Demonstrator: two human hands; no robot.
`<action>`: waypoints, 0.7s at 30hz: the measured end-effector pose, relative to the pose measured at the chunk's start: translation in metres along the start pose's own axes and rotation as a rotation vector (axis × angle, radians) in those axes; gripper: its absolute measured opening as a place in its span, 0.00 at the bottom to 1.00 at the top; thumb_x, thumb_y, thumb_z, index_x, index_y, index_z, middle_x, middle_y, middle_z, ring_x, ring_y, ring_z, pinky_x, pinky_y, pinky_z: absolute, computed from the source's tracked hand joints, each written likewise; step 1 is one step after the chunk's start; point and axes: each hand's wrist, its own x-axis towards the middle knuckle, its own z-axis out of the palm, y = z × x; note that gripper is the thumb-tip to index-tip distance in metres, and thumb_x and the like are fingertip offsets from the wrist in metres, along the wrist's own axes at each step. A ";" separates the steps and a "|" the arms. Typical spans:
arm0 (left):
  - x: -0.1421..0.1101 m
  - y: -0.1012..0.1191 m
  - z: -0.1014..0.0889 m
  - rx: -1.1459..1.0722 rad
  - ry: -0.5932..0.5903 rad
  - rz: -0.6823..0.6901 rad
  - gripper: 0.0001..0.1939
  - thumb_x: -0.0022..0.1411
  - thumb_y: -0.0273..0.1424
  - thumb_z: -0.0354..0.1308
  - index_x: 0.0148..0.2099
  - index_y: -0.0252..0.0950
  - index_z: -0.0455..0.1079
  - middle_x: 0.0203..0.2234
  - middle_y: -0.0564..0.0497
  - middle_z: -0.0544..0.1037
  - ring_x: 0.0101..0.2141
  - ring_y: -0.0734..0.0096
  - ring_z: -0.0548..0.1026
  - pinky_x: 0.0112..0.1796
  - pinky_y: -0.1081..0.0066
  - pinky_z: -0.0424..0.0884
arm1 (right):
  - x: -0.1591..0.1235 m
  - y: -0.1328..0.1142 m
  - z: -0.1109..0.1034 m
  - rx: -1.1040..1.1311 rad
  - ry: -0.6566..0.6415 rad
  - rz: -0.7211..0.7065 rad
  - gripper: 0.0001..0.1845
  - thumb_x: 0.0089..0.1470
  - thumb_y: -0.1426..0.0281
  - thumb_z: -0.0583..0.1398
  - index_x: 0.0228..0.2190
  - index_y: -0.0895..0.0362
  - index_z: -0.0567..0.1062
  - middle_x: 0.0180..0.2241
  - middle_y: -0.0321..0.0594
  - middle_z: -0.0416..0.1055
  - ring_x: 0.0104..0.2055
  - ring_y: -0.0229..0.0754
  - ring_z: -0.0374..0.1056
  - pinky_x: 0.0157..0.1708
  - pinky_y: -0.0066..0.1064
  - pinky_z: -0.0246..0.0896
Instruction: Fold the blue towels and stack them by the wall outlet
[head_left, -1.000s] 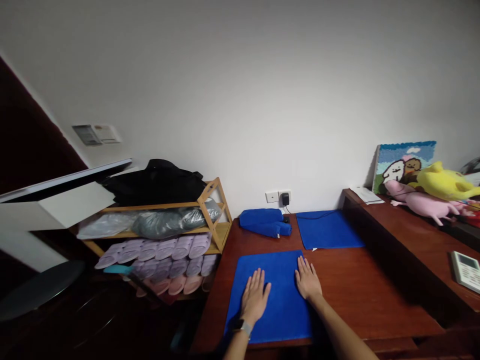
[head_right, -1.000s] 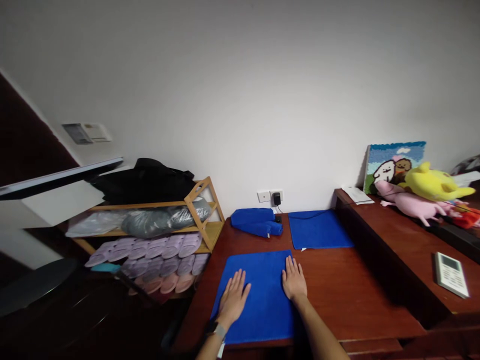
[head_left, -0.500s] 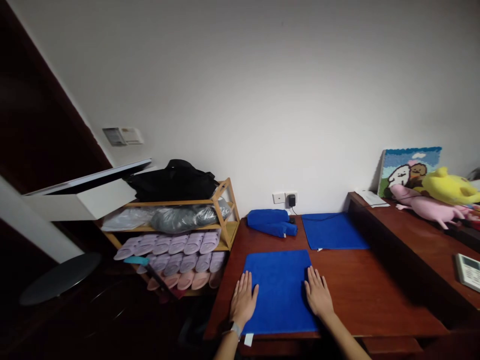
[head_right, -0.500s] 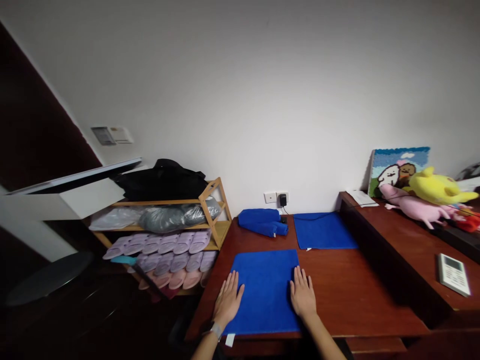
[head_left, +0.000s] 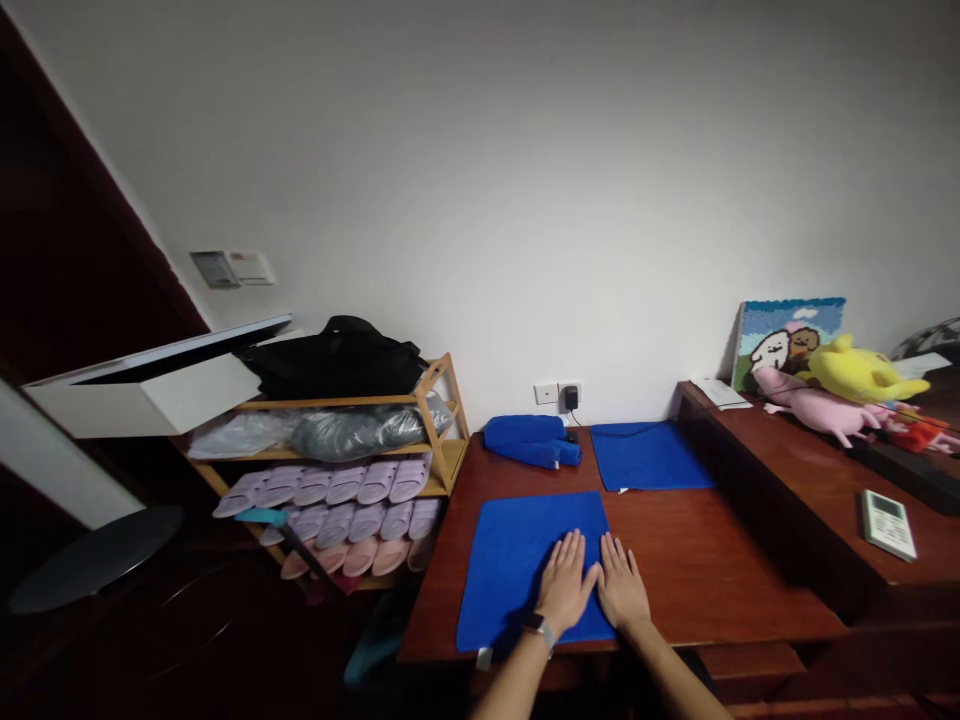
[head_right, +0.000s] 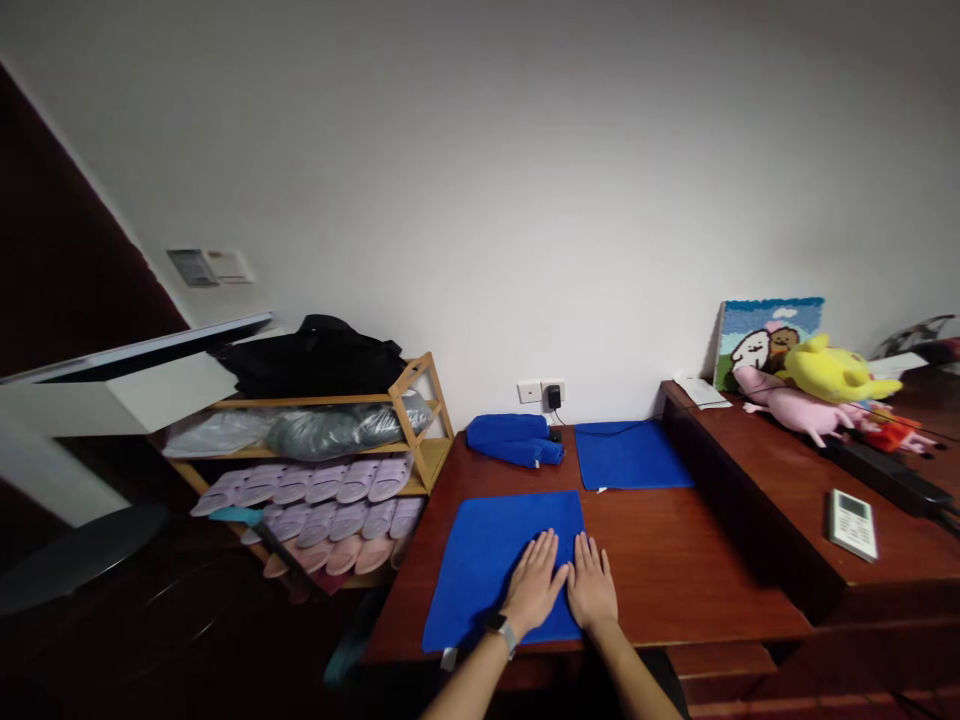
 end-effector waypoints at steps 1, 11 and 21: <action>0.001 0.009 0.006 -0.016 -0.012 0.004 0.33 0.75 0.45 0.31 0.76 0.38 0.42 0.73 0.47 0.52 0.71 0.61 0.51 0.69 0.54 0.52 | 0.000 0.000 0.000 -0.008 -0.002 -0.005 0.37 0.66 0.61 0.38 0.71 0.62 0.48 0.74 0.39 0.40 0.76 0.45 0.34 0.73 0.44 0.28; -0.079 -0.104 -0.034 0.125 -0.030 -0.413 0.39 0.73 0.52 0.30 0.75 0.33 0.48 0.73 0.44 0.50 0.71 0.58 0.50 0.69 0.53 0.50 | -0.001 -0.003 -0.001 -0.021 0.007 0.023 0.37 0.67 0.58 0.35 0.71 0.61 0.46 0.74 0.37 0.39 0.76 0.44 0.35 0.73 0.43 0.28; -0.099 -0.131 -0.027 0.208 0.054 -0.478 0.38 0.74 0.52 0.33 0.74 0.32 0.50 0.72 0.44 0.52 0.71 0.56 0.50 0.68 0.53 0.53 | -0.023 -0.004 0.006 0.004 0.022 0.029 0.36 0.68 0.59 0.37 0.71 0.59 0.48 0.73 0.36 0.41 0.75 0.45 0.36 0.73 0.44 0.32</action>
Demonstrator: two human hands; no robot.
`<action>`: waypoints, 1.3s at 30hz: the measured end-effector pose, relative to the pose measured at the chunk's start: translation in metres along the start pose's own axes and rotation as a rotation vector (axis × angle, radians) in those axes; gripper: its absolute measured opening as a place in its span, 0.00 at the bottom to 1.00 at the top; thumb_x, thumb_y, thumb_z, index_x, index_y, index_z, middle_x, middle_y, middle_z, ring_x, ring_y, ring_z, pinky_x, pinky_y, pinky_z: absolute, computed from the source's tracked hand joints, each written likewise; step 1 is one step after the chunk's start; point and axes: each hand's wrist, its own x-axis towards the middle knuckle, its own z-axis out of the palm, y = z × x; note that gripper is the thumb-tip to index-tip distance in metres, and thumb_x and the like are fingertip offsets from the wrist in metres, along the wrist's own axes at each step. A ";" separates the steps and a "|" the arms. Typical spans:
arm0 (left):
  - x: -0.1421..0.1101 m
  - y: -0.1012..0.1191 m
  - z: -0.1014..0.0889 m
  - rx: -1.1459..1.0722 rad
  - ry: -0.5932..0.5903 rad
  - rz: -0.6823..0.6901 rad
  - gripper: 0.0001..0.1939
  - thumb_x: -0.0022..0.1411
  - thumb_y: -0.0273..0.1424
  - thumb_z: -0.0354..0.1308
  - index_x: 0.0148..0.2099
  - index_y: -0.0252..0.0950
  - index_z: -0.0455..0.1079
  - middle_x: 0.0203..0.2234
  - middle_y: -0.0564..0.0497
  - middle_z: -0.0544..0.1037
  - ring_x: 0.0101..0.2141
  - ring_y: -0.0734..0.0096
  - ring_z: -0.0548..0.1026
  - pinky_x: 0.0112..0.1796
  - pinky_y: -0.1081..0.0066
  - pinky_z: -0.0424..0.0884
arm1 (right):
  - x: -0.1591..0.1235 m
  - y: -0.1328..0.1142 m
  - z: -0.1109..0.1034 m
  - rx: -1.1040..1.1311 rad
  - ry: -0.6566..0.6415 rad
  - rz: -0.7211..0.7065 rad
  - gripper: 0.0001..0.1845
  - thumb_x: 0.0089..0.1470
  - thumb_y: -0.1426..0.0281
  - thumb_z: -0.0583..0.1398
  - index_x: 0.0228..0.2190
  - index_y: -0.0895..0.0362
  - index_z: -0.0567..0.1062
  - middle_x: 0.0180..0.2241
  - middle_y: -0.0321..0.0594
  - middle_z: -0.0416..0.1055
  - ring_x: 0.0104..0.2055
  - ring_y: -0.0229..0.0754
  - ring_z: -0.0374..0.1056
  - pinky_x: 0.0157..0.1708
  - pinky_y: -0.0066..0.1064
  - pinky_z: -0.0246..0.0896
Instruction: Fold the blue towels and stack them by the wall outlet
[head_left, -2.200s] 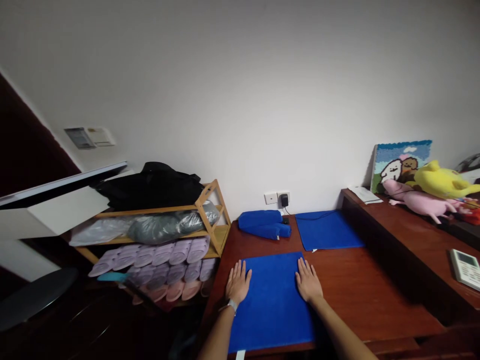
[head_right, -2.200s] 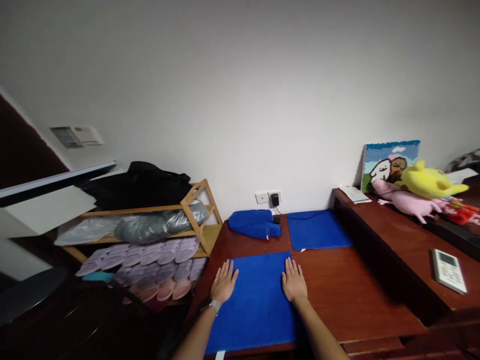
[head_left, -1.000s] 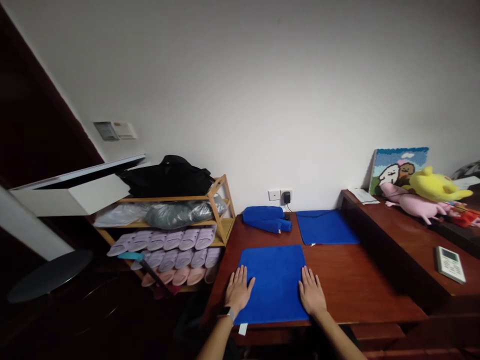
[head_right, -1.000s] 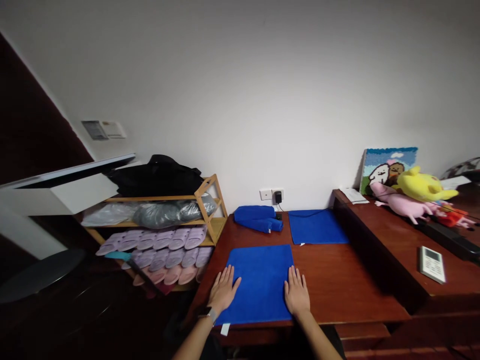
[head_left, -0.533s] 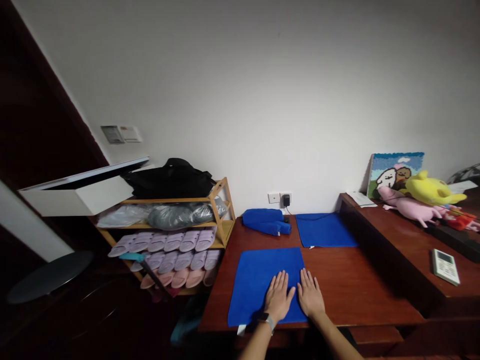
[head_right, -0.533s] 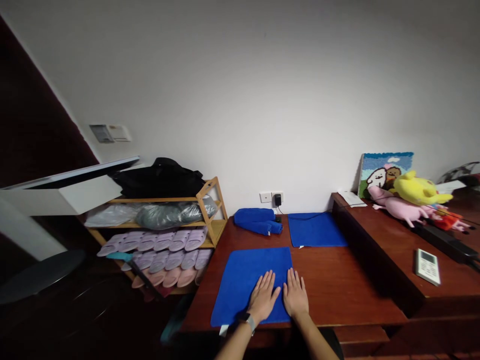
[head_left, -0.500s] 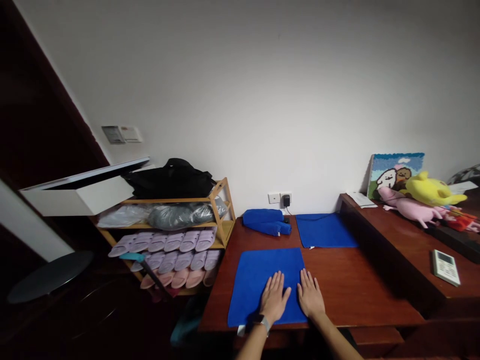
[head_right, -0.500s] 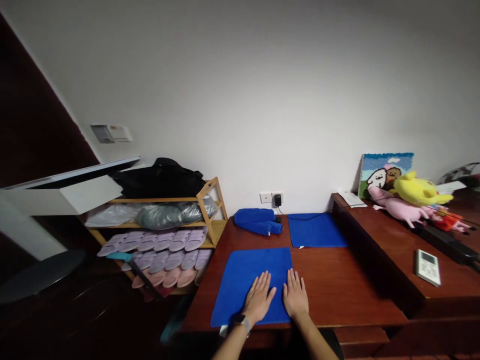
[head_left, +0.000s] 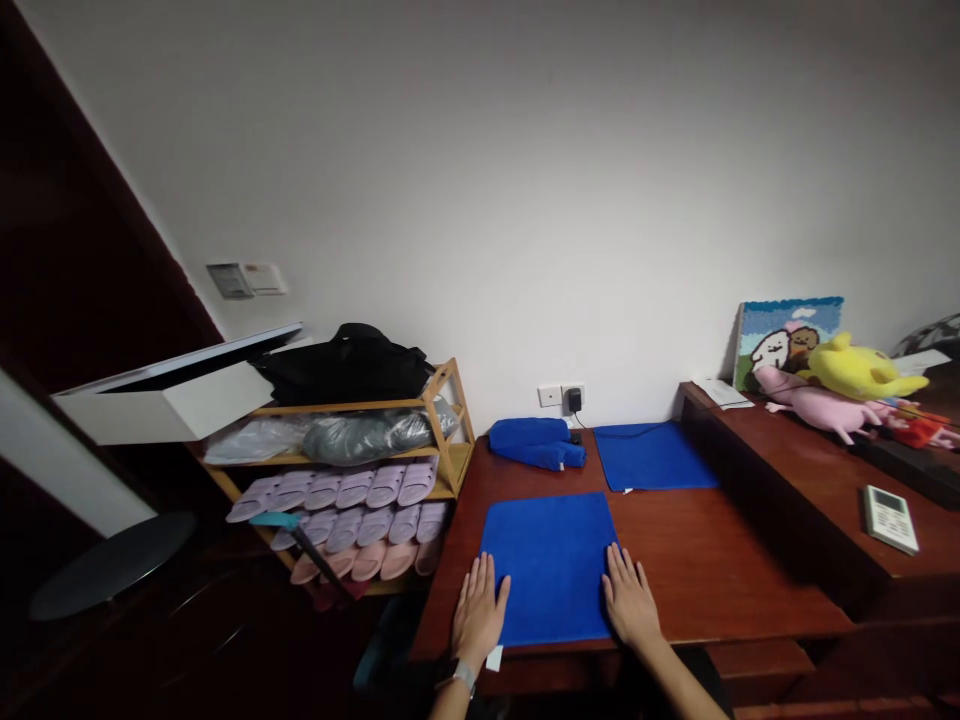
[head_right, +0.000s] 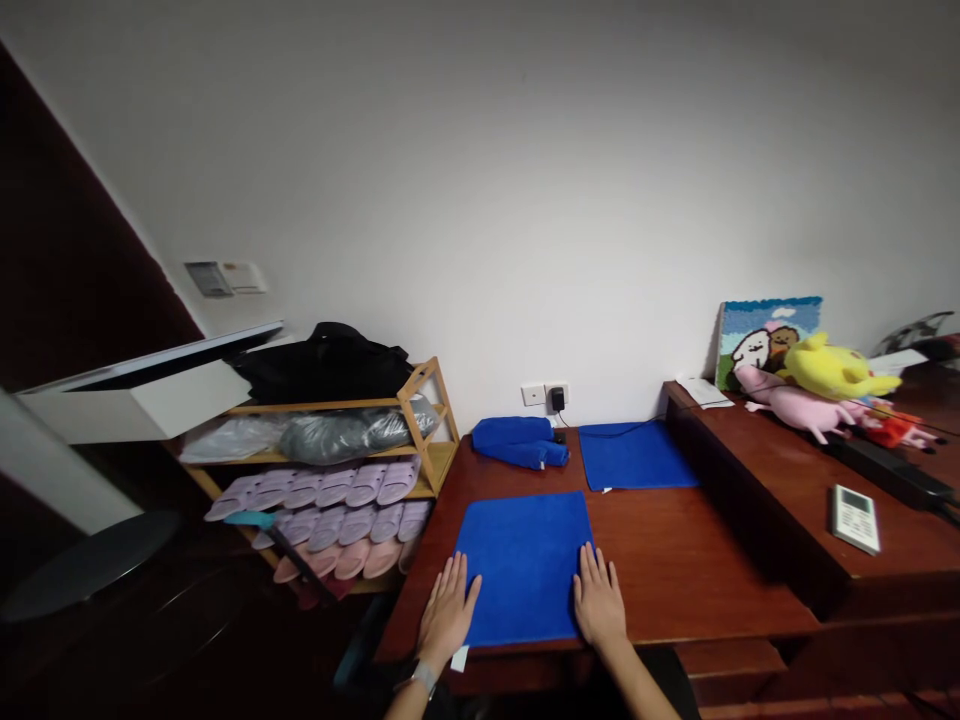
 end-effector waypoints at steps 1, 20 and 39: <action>0.000 0.000 0.000 0.002 -0.003 0.005 0.39 0.74 0.52 0.32 0.74 0.32 0.49 0.72 0.43 0.52 0.71 0.56 0.50 0.68 0.53 0.52 | -0.006 0.002 0.005 0.010 0.015 -0.013 0.36 0.68 0.58 0.38 0.71 0.59 0.48 0.73 0.36 0.42 0.75 0.46 0.37 0.73 0.45 0.33; -0.008 0.171 -0.001 -0.173 -0.095 0.502 0.32 0.76 0.44 0.32 0.76 0.39 0.43 0.73 0.49 0.50 0.71 0.62 0.50 0.69 0.56 0.53 | -0.020 0.015 0.026 0.071 0.126 -0.100 0.35 0.68 0.58 0.40 0.69 0.62 0.57 0.72 0.42 0.46 0.74 0.49 0.42 0.73 0.46 0.38; -0.036 -0.015 0.008 -0.004 0.005 0.105 0.36 0.74 0.51 0.35 0.75 0.36 0.44 0.73 0.47 0.49 0.71 0.60 0.50 0.69 0.53 0.54 | -0.004 0.004 0.010 0.039 0.057 -0.001 0.36 0.67 0.58 0.38 0.70 0.61 0.51 0.72 0.39 0.45 0.74 0.47 0.42 0.72 0.45 0.39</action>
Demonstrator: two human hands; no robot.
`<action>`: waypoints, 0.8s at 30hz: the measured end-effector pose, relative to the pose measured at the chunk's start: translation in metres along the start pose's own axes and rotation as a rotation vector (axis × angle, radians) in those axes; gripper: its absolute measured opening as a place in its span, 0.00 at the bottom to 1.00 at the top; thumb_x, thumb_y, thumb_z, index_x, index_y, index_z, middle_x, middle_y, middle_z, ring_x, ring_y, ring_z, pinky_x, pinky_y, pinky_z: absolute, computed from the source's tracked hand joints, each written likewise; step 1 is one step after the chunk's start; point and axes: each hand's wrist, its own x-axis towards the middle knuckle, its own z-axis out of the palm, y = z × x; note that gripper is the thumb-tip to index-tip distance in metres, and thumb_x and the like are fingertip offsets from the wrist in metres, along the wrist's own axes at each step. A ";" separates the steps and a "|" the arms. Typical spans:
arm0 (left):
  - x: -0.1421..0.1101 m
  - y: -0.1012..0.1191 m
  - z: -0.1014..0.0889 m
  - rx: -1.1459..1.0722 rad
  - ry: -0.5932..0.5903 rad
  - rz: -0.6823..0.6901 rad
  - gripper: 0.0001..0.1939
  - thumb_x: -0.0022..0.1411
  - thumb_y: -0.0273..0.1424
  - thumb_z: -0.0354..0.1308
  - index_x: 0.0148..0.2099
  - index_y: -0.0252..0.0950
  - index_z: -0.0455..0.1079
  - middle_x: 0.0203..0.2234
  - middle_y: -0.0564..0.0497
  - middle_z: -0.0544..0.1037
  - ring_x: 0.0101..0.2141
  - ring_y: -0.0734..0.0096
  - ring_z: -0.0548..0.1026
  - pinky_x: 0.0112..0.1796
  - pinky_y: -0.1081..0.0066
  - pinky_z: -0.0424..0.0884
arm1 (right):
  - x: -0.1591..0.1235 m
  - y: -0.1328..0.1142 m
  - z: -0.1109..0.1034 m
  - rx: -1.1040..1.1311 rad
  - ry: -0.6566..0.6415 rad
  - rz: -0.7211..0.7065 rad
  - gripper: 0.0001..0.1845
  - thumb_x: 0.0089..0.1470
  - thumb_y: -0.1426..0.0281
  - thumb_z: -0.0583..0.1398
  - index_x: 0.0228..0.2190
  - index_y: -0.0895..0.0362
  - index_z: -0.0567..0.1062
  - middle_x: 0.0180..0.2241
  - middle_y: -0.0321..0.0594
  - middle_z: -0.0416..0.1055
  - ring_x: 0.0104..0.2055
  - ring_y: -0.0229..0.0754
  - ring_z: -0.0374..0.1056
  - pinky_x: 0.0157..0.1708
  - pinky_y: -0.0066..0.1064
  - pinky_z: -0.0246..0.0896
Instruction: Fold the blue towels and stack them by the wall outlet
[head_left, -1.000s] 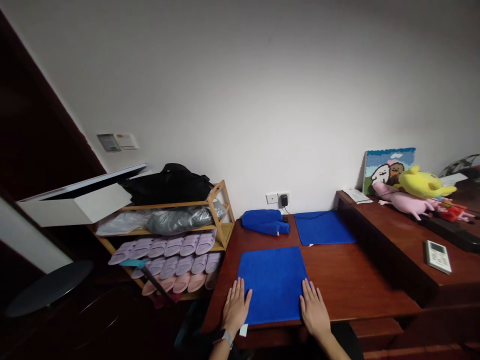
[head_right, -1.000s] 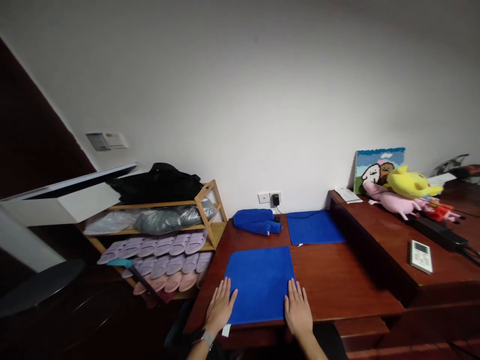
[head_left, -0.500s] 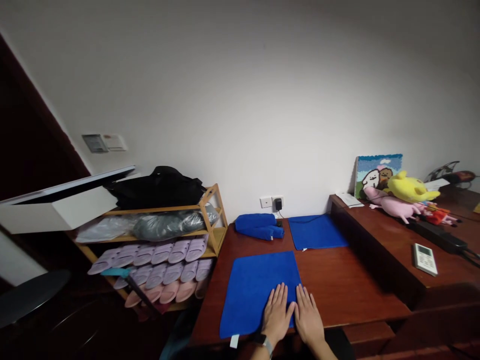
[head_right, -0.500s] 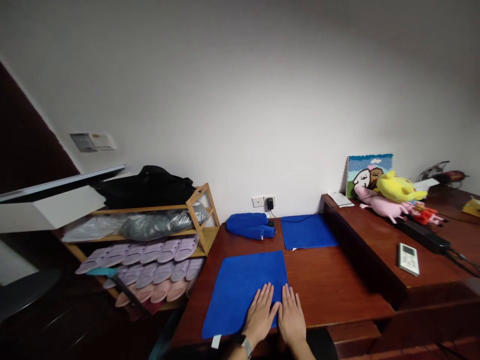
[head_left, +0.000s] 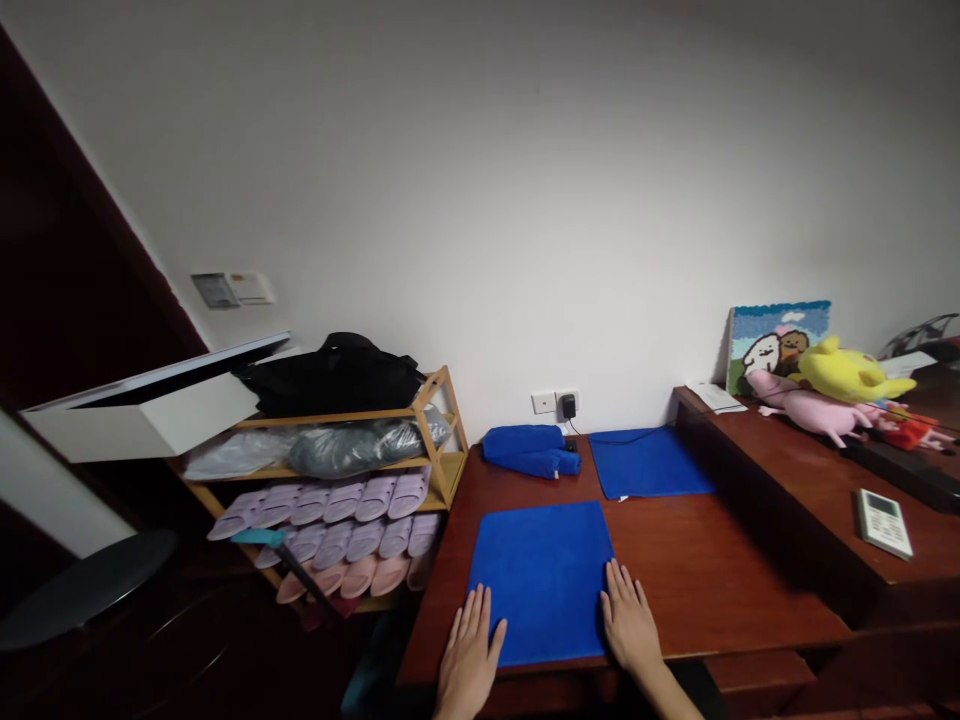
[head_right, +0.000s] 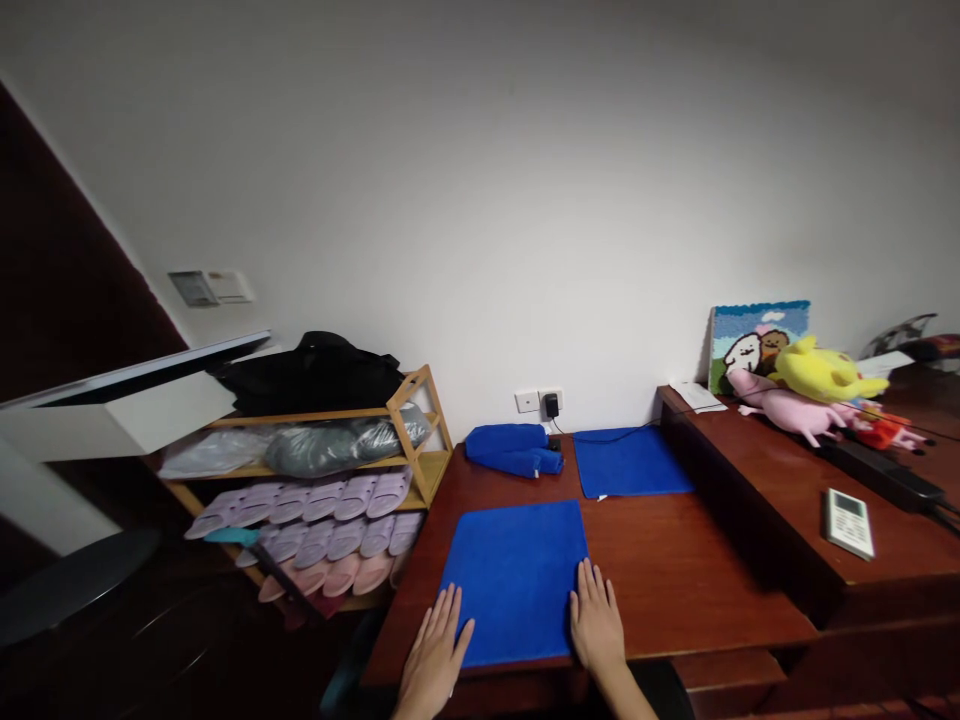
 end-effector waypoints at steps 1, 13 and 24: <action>0.000 0.001 0.001 0.000 0.002 -0.002 0.36 0.74 0.50 0.36 0.75 0.36 0.43 0.73 0.47 0.49 0.71 0.60 0.50 0.69 0.53 0.54 | 0.005 -0.002 -0.005 -0.002 -0.011 0.000 0.36 0.68 0.58 0.37 0.70 0.61 0.50 0.72 0.39 0.44 0.74 0.46 0.42 0.72 0.45 0.38; 0.026 0.036 -0.007 -0.012 -0.022 -0.009 0.35 0.75 0.49 0.35 0.75 0.37 0.46 0.72 0.46 0.51 0.71 0.57 0.51 0.69 0.51 0.54 | 0.030 -0.007 -0.009 0.016 -0.032 -0.024 0.36 0.68 0.58 0.37 0.70 0.62 0.49 0.73 0.38 0.42 0.75 0.45 0.38 0.73 0.43 0.33; 0.096 0.180 0.001 -0.180 -0.145 0.309 0.34 0.75 0.48 0.31 0.75 0.37 0.45 0.72 0.47 0.51 0.71 0.61 0.50 0.69 0.54 0.52 | 0.033 -0.004 -0.009 0.038 -0.039 -0.045 0.35 0.67 0.61 0.39 0.70 0.59 0.51 0.73 0.37 0.43 0.75 0.45 0.38 0.73 0.44 0.34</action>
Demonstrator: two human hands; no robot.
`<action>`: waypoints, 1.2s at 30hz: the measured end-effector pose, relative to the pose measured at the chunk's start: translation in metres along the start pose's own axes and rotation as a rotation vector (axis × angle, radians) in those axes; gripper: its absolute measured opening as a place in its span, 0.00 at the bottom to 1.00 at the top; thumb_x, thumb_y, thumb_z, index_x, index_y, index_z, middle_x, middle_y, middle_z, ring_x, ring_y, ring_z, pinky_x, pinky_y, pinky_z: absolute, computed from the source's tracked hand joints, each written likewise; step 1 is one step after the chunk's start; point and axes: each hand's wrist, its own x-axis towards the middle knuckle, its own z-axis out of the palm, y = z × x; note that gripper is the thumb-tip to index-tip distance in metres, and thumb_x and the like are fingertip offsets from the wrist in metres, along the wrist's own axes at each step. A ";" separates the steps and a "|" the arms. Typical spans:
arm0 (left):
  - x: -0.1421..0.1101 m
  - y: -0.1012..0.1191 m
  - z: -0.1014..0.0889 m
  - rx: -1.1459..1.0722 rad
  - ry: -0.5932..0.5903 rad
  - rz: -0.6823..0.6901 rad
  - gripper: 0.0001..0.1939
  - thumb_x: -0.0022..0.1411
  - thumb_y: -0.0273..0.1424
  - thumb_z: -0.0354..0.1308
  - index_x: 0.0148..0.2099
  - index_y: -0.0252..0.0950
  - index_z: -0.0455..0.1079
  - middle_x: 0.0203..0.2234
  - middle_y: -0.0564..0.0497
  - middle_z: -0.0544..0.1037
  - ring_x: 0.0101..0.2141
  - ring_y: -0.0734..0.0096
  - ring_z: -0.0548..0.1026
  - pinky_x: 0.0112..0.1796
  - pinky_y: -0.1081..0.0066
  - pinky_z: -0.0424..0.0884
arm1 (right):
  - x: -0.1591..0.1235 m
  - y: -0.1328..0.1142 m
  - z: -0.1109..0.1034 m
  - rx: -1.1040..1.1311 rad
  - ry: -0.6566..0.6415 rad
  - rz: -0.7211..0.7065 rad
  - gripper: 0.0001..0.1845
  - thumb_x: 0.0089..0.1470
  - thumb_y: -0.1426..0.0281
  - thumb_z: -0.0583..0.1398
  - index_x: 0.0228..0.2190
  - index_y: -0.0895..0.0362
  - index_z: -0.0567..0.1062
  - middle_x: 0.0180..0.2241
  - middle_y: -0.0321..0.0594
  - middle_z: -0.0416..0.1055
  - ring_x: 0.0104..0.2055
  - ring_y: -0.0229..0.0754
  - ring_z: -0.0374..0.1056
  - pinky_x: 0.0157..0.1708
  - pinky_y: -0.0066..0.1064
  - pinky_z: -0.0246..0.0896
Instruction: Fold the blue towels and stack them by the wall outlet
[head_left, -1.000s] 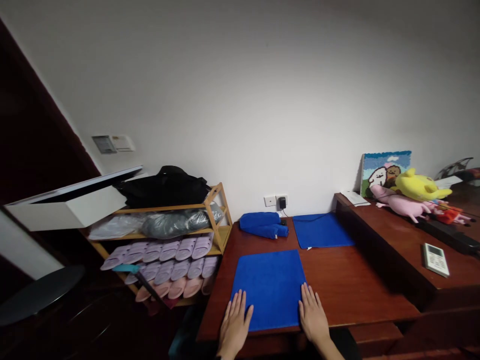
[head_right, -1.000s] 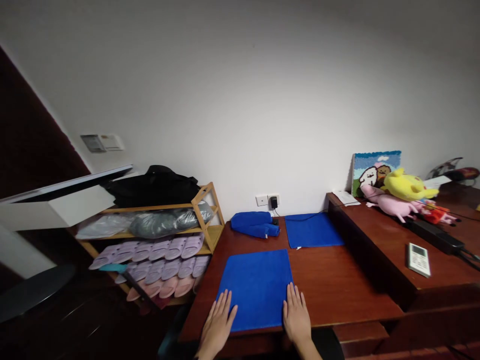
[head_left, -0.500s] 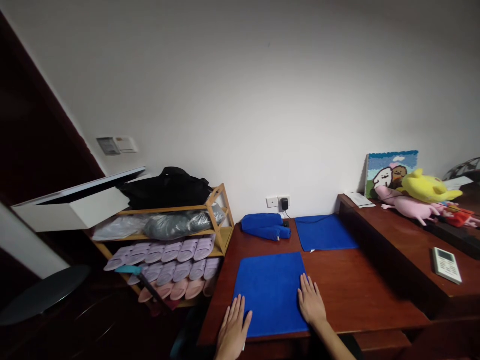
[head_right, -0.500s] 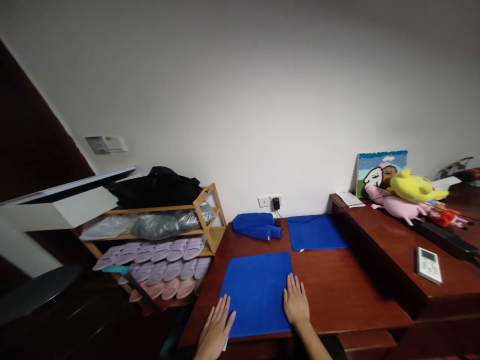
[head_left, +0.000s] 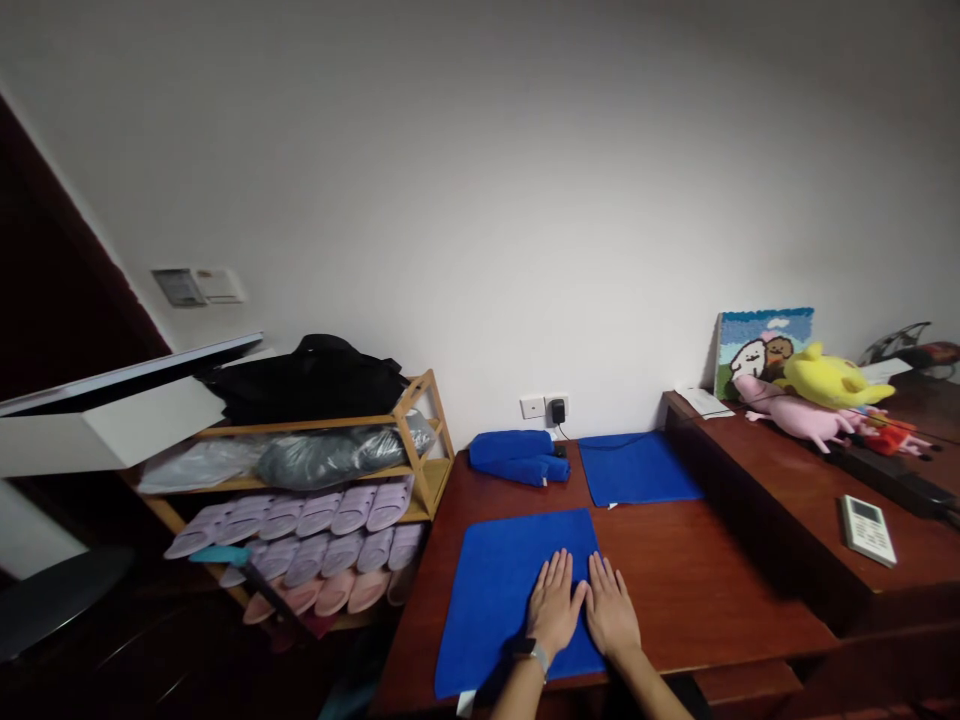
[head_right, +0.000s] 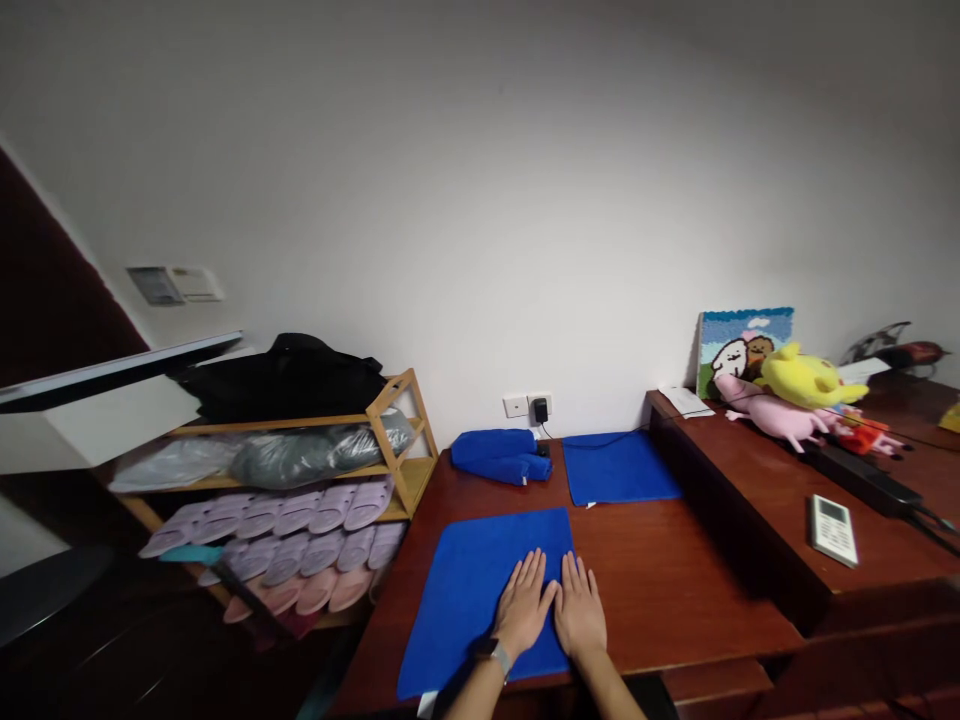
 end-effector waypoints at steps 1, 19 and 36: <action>-0.003 -0.008 0.000 0.015 -0.001 -0.022 0.35 0.75 0.49 0.32 0.75 0.36 0.46 0.72 0.46 0.51 0.71 0.61 0.49 0.70 0.54 0.51 | 0.000 0.000 0.001 0.004 0.008 0.002 0.35 0.67 0.61 0.39 0.70 0.59 0.51 0.73 0.37 0.44 0.75 0.45 0.38 0.73 0.44 0.34; -0.082 -0.151 -0.020 0.205 0.168 -0.341 0.37 0.74 0.52 0.36 0.75 0.37 0.44 0.72 0.43 0.52 0.71 0.56 0.52 0.67 0.51 0.56 | 0.042 -0.005 -0.012 -0.051 -0.023 0.048 0.36 0.68 0.60 0.36 0.71 0.61 0.48 0.73 0.36 0.43 0.75 0.45 0.38 0.72 0.43 0.33; 0.026 -0.016 -0.001 0.007 0.033 0.024 0.34 0.75 0.48 0.32 0.76 0.36 0.44 0.72 0.45 0.52 0.71 0.59 0.51 0.69 0.53 0.53 | 0.053 0.002 -0.002 -0.030 0.001 -0.003 0.35 0.67 0.62 0.38 0.71 0.61 0.49 0.73 0.39 0.42 0.76 0.44 0.36 0.72 0.43 0.30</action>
